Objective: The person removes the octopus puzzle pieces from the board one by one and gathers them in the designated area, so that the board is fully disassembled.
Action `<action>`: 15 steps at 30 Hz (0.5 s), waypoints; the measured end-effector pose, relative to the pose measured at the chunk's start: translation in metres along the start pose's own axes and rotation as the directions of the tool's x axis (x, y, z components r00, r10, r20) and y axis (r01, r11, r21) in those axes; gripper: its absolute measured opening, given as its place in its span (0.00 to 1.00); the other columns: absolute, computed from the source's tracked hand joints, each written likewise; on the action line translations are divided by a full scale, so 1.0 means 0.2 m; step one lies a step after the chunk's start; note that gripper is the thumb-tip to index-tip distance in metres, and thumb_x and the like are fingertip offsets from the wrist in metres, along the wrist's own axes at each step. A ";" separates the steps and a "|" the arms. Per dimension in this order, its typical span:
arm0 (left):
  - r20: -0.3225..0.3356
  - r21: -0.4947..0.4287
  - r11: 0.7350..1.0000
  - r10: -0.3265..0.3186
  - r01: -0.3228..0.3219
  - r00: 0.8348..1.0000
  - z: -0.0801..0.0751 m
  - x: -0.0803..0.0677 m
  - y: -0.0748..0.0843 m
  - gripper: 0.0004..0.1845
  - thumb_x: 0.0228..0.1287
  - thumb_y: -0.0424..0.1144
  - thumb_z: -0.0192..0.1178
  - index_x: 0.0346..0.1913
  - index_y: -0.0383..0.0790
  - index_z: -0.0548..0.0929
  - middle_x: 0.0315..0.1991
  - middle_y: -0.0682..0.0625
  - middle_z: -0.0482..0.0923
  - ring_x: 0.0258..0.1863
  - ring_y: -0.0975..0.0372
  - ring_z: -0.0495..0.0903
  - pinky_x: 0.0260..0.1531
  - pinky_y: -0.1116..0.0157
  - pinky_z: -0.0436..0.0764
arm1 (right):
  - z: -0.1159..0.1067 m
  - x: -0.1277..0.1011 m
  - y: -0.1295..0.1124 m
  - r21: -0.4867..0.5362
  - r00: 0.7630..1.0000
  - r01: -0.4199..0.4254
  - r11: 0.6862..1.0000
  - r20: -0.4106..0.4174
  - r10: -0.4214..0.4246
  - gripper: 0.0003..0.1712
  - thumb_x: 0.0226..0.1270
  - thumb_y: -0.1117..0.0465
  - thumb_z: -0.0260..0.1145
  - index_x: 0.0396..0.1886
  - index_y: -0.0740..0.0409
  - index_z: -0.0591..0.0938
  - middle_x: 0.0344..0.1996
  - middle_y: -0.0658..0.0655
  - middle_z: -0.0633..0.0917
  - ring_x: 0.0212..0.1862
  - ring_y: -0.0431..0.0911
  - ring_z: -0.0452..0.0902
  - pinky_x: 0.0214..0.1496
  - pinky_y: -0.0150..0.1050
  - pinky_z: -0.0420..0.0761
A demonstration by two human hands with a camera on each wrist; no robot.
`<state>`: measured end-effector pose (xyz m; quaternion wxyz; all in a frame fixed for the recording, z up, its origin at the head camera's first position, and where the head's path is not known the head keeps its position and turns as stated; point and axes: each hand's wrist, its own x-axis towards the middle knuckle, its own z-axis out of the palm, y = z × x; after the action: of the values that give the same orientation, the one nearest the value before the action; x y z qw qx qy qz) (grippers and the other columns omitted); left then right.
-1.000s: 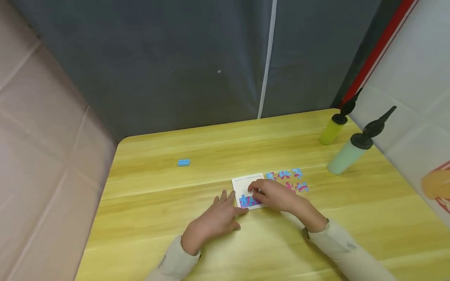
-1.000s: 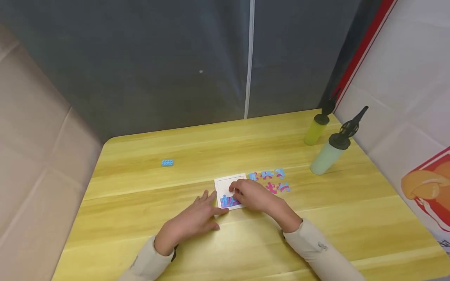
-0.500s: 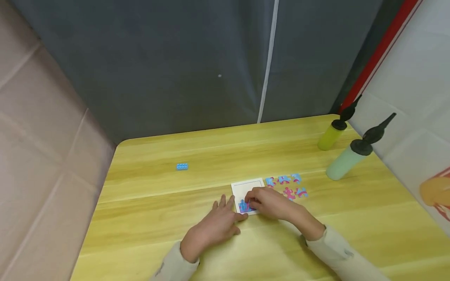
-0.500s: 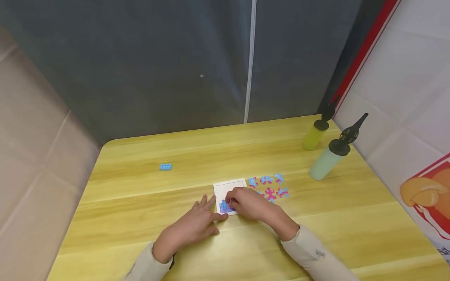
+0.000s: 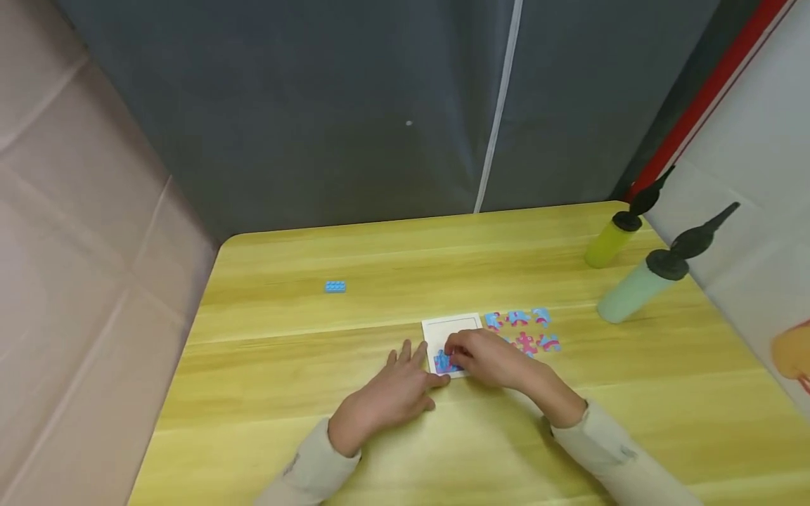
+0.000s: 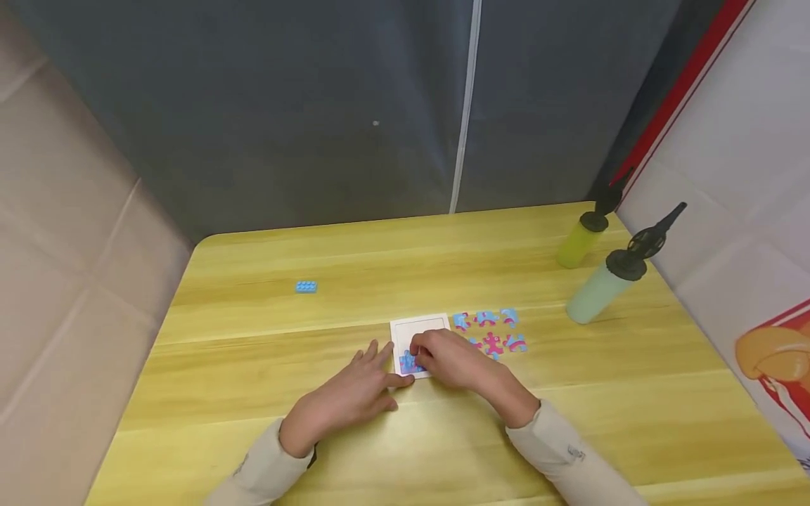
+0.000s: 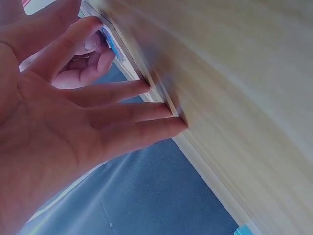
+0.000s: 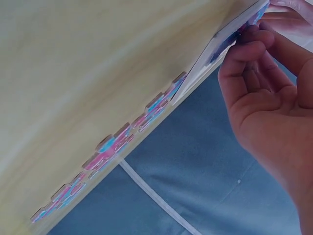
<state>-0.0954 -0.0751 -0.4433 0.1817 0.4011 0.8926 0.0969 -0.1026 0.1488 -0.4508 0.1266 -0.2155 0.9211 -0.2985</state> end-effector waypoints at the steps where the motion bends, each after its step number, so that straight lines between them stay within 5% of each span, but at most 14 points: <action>1: -0.002 0.006 1.000 0.002 -0.002 1.000 0.00 0.00 0.00 0.23 0.70 0.46 0.66 0.67 0.59 0.82 0.79 0.29 0.58 0.76 0.28 0.56 0.69 0.33 0.67 | 0.00 0.00 0.00 0.001 1.000 -0.003 1.000 0.001 0.003 0.07 0.76 0.67 0.60 0.43 0.58 0.86 0.31 0.47 0.85 0.31 0.36 0.73 0.36 0.31 0.76; 15: 0.018 0.015 1.000 -0.021 0.021 1.000 -0.02 0.00 0.01 0.23 0.71 0.47 0.65 0.68 0.59 0.81 0.79 0.30 0.56 0.77 0.29 0.55 0.71 0.35 0.66 | -0.02 0.00 0.00 0.061 1.000 0.011 0.998 -0.014 -0.010 0.06 0.76 0.65 0.62 0.37 0.52 0.82 0.30 0.49 0.87 0.28 0.36 0.73 0.32 0.31 0.74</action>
<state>-0.0950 -0.0739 -0.4389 0.1876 0.3940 0.8957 0.0849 -0.1042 0.1500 -0.4473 0.1255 -0.2143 0.9112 -0.3286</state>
